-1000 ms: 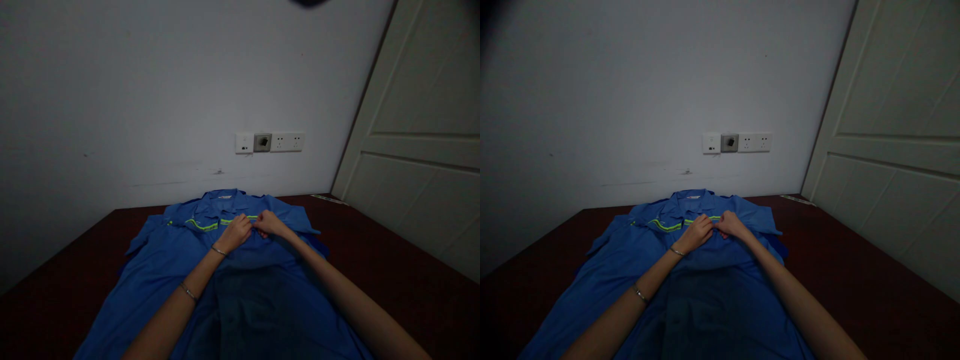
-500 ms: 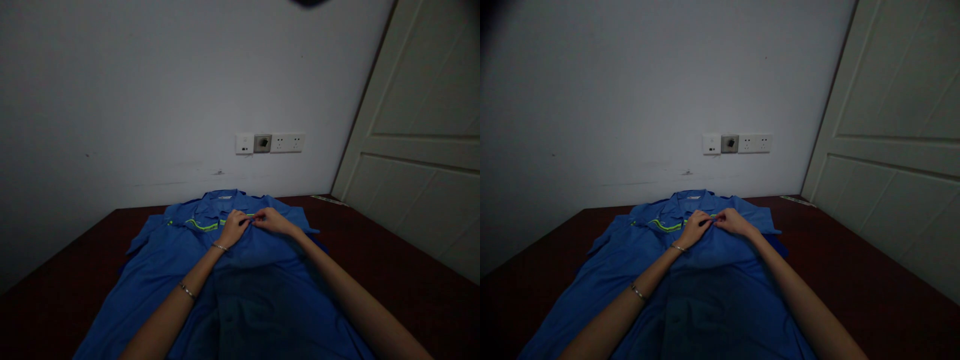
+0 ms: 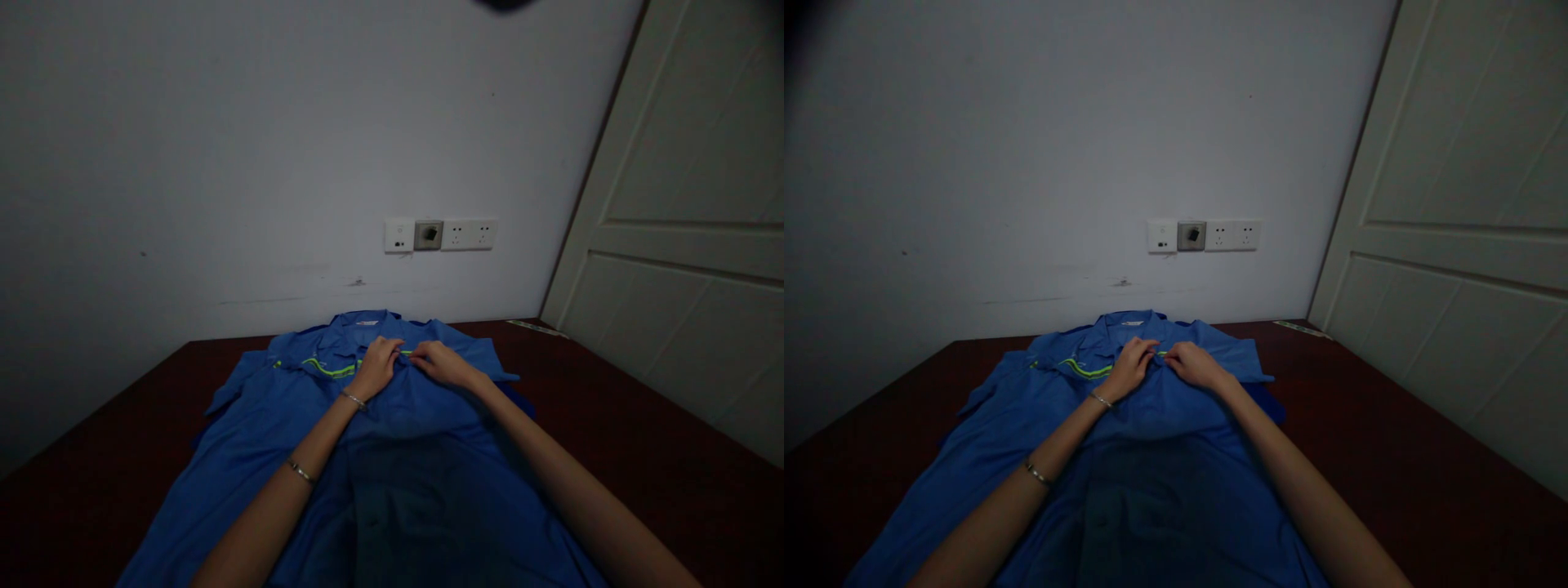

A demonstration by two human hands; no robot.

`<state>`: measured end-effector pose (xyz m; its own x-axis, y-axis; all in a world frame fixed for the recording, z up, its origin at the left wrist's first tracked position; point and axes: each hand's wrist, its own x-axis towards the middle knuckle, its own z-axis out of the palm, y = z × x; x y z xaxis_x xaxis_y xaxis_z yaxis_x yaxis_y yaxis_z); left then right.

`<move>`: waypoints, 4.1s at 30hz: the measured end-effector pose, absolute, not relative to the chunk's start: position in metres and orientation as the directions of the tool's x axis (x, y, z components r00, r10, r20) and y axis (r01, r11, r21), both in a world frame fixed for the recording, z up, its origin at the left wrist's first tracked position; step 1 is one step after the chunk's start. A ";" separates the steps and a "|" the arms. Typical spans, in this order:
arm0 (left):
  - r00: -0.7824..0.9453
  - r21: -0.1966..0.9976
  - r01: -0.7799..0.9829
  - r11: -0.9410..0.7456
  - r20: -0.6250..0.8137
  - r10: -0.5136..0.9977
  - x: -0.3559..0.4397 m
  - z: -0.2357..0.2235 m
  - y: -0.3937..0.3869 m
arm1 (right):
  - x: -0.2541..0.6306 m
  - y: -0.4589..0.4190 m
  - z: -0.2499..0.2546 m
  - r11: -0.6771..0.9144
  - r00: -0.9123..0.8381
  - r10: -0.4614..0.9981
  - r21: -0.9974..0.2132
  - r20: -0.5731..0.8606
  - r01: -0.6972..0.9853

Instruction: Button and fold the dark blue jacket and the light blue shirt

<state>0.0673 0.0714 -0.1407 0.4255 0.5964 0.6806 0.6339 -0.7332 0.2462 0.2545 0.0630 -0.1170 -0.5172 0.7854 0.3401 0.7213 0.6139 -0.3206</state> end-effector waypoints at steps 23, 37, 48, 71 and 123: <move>0.624 0.066 0.639 -0.766 0.538 0.567 0.061 -0.136 0.068 | 0.255 0.068 -0.115 0.369 -0.421 0.899 -0.717 0.116 0.591; 0.797 -0.306 0.521 -0.797 0.509 0.326 0.060 -0.145 0.061 | 0.243 0.066 -0.120 -0.008 -0.238 0.955 -0.823 -0.174 0.569; 0.794 -0.308 0.522 -0.796 0.516 0.321 0.061 -0.145 0.059 | 0.240 0.061 -0.115 -0.106 -0.211 0.952 -0.884 -0.223 0.456; 0.390 0.356 0.558 -0.750 0.685 0.615 0.073 -0.135 0.069 | 0.246 0.050 -0.097 0.606 -0.496 0.794 -0.393 0.350 0.692; 0.575 -0.119 0.720 -0.684 0.655 0.491 0.074 -0.121 0.047 | 0.253 0.068 -0.116 0.305 -0.357 0.925 -0.816 0.130 0.491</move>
<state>0.0743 0.0468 -0.1212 0.5746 0.4909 0.6549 0.7198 -0.6839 -0.1189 0.2528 0.0682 -0.1155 -0.3574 0.9248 0.1304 0.4911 0.3048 -0.8160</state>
